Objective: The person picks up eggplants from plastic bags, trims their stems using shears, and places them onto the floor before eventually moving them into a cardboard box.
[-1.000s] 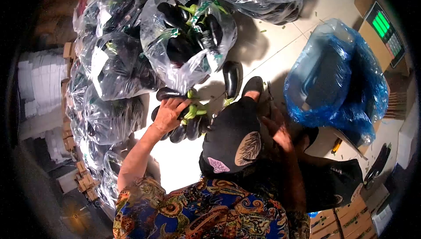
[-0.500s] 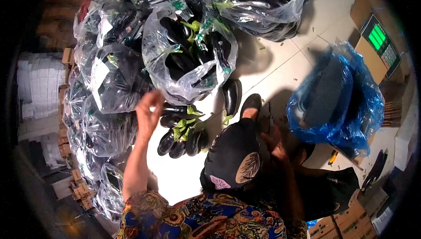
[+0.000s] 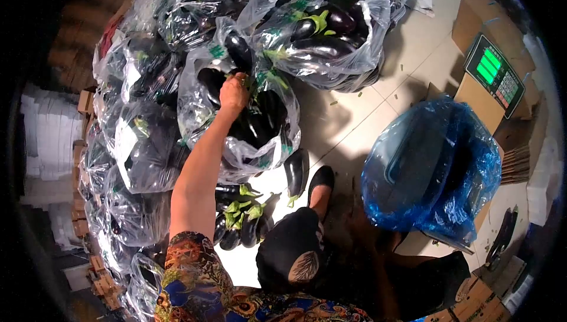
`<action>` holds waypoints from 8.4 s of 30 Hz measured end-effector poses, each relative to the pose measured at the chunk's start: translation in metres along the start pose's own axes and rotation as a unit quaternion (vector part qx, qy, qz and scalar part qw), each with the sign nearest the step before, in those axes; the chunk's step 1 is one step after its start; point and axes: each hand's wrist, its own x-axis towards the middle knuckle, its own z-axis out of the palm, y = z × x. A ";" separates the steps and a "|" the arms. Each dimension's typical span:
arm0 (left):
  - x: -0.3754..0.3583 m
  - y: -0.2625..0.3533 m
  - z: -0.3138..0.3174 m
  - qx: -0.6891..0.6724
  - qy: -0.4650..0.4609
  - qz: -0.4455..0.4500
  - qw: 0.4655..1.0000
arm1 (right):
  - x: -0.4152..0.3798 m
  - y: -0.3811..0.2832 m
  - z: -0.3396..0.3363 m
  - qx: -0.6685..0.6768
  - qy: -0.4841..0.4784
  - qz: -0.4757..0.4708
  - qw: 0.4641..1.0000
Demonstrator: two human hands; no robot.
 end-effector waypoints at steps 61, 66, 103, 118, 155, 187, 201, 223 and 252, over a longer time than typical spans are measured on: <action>-0.151 0.170 -0.205 -0.756 0.092 -0.028 0.647 | -0.132 -0.202 -0.120 0.379 -0.100 -0.300 0.870; -0.159 0.166 -0.194 -0.759 0.071 -0.037 0.647 | -0.123 -0.201 -0.110 0.407 -0.086 -0.304 0.857; -0.446 -0.088 -0.133 -0.288 -0.017 -0.332 0.898 | -0.001 0.043 0.031 0.474 -0.241 0.069 0.844; -0.163 -0.001 -0.174 0.020 -0.525 0.230 0.819 | 0.034 0.117 0.052 0.483 -0.346 -0.165 0.788; -0.077 0.107 -0.226 -0.561 -0.184 -0.026 0.807 | -0.089 -0.155 -0.081 0.239 -0.044 -0.216 0.946; -0.264 0.036 -0.072 0.033 -0.563 0.205 0.800 | -0.050 -0.090 -0.047 0.135 -0.072 -0.207 0.966; -0.279 0.056 -0.174 -0.237 -0.388 0.062 0.888 | -0.048 -0.083 -0.044 0.219 -0.120 -0.152 0.956; -0.109 0.001 -0.171 0.174 -0.303 0.359 0.865 | -0.057 -0.101 -0.056 0.152 -0.073 -0.079 0.983; 0.049 -0.103 0.045 -0.135 0.054 -0.562 0.814 | -0.055 -0.105 -0.061 0.105 -0.078 -0.042 0.991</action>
